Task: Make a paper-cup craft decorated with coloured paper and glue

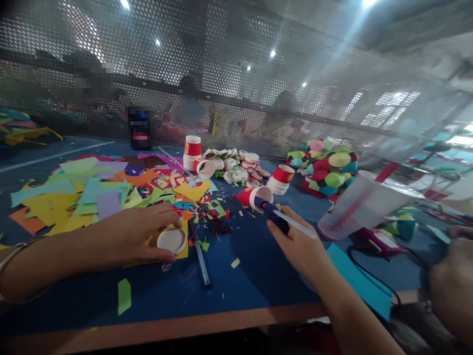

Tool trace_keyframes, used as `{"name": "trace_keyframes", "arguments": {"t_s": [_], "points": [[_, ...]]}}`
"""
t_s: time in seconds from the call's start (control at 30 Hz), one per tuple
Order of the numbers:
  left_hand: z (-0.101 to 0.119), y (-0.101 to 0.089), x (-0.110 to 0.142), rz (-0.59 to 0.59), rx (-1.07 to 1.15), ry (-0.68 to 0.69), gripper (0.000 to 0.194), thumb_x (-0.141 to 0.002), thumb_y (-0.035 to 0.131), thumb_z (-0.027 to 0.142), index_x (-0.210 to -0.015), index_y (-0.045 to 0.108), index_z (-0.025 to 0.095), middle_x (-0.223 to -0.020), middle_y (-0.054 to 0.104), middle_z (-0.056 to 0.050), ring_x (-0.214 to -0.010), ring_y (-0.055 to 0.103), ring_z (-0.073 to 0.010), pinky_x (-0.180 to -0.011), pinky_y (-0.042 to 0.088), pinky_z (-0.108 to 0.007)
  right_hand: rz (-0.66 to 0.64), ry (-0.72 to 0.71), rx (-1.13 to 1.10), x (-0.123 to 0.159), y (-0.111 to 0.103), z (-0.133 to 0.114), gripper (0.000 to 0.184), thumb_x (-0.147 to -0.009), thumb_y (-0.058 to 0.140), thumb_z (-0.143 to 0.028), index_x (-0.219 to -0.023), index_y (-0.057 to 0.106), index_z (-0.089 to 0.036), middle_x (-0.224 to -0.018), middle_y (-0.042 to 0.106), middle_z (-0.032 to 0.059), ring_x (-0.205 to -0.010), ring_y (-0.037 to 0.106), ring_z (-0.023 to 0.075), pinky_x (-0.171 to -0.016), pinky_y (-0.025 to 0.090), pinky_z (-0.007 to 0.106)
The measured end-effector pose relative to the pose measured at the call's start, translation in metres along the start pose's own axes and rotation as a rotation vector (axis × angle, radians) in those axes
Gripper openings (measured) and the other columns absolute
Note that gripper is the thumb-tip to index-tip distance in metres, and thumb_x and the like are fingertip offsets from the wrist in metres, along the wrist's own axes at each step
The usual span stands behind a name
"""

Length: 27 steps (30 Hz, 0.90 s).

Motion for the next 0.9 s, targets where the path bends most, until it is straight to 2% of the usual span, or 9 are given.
{"name": "trace_keyframes", "arguments": {"t_s": [0.07, 0.17, 0.27, 0.5, 0.57, 0.77, 0.83, 0.9], "points": [[-0.002, 0.000, 0.001, 0.008, 0.007, -0.009, 0.051, -0.081, 0.063, 0.066, -0.115, 0.057, 0.028, -0.108, 0.063, -0.004, -0.095, 0.060, -0.0251, -0.073, 0.042, -0.034, -0.002, -0.011, -0.017, 0.002, 0.000, -0.002, 0.027, -0.093, 0.053, -0.042, -0.106, 0.064, -0.021, -0.089, 0.075, 0.0073, -0.046, 0.058, 0.0181, -0.049, 0.044, 0.032], [-0.001, -0.004, 0.002, 0.023, 0.017, -0.019, 0.060, -0.080, 0.063, 0.067, -0.125, 0.055, 0.028, -0.116, 0.063, -0.005, -0.103, 0.060, -0.0271, -0.079, 0.043, -0.035, -0.012, -0.070, -0.027, 0.003, -0.001, -0.008, 0.016, -0.093, 0.053, -0.037, -0.099, 0.062, -0.024, -0.087, 0.073, 0.0058, -0.065, 0.067, 0.0226, -0.061, 0.049, 0.032], [0.003, -0.011, 0.001, 0.046, 0.032, -0.027, 0.064, -0.080, 0.061, 0.070, -0.127, 0.056, 0.028, -0.116, 0.064, -0.006, -0.101, 0.061, -0.0264, -0.079, 0.044, -0.034, -0.040, -0.086, -0.008, 0.004, -0.001, -0.010, 0.014, -0.094, 0.053, -0.032, -0.104, 0.060, -0.024, -0.092, 0.072, 0.0056, -0.080, 0.070, 0.0241, -0.070, 0.051, 0.032], [0.014, -0.016, -0.002, -0.019, 0.003, 0.042, 0.043, -0.081, 0.066, 0.058, -0.111, 0.061, 0.028, -0.107, 0.063, -0.003, -0.092, 0.060, -0.0226, -0.073, 0.042, -0.032, -0.094, -0.133, 0.060, 0.008, 0.011, 0.001, 0.029, -0.092, 0.053, -0.031, -0.119, 0.058, -0.022, -0.114, 0.070, 0.0116, -0.106, 0.067, 0.0312, -0.092, 0.050, 0.044], [0.012, -0.015, -0.002, -0.023, 0.012, 0.031, 0.041, -0.081, 0.066, 0.058, -0.109, 0.061, 0.027, -0.106, 0.064, -0.002, -0.091, 0.060, -0.0221, -0.073, 0.042, -0.031, -0.100, -0.138, 0.052, 0.009, 0.013, 0.001, 0.028, -0.091, 0.052, -0.029, -0.118, 0.058, -0.021, -0.115, 0.069, 0.0124, -0.109, 0.065, 0.0317, -0.094, 0.049, 0.046], [0.010, -0.024, -0.001, -0.053, -0.017, 0.024, 0.054, -0.079, 0.065, 0.064, -0.121, 0.058, 0.029, -0.110, 0.065, -0.003, -0.096, 0.061, -0.0232, -0.075, 0.043, -0.031, -0.139, -0.166, 0.023, 0.012, 0.013, -0.007, 0.031, -0.089, 0.052, -0.026, -0.119, 0.057, -0.019, -0.115, 0.067, 0.0143, -0.110, 0.063, 0.0324, -0.093, 0.050, 0.048], [0.018, -0.032, -0.007, -0.014, -0.047, 0.059, 0.050, -0.085, 0.061, 0.060, -0.124, 0.057, 0.029, -0.115, 0.064, -0.004, -0.099, 0.061, -0.0234, -0.079, 0.044, -0.032, -0.144, -0.170, 0.026, 0.013, 0.014, -0.008, 0.031, -0.088, 0.053, -0.023, -0.119, 0.056, -0.018, -0.115, 0.067, 0.0145, -0.110, 0.062, 0.0325, -0.094, 0.049, 0.049], [0.030, -0.039, -0.020, 0.073, -0.095, 0.128, 0.043, -0.091, 0.055, 0.054, -0.124, 0.056, 0.026, -0.119, 0.063, -0.005, -0.103, 0.060, -0.0237, -0.083, 0.043, -0.033, -0.143, -0.175, 0.039, 0.013, 0.015, -0.009, 0.030, -0.088, 0.052, -0.022, -0.118, 0.056, -0.018, -0.115, 0.066, 0.0150, -0.110, 0.062, 0.0327, -0.094, 0.049, 0.049]]}}
Point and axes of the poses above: each hand's wrist, its own x-axis away from the middle knuckle, its own y-axis out of the palm, z = x × y, the point moved 2 cm from there along -x, towards the middle knuckle
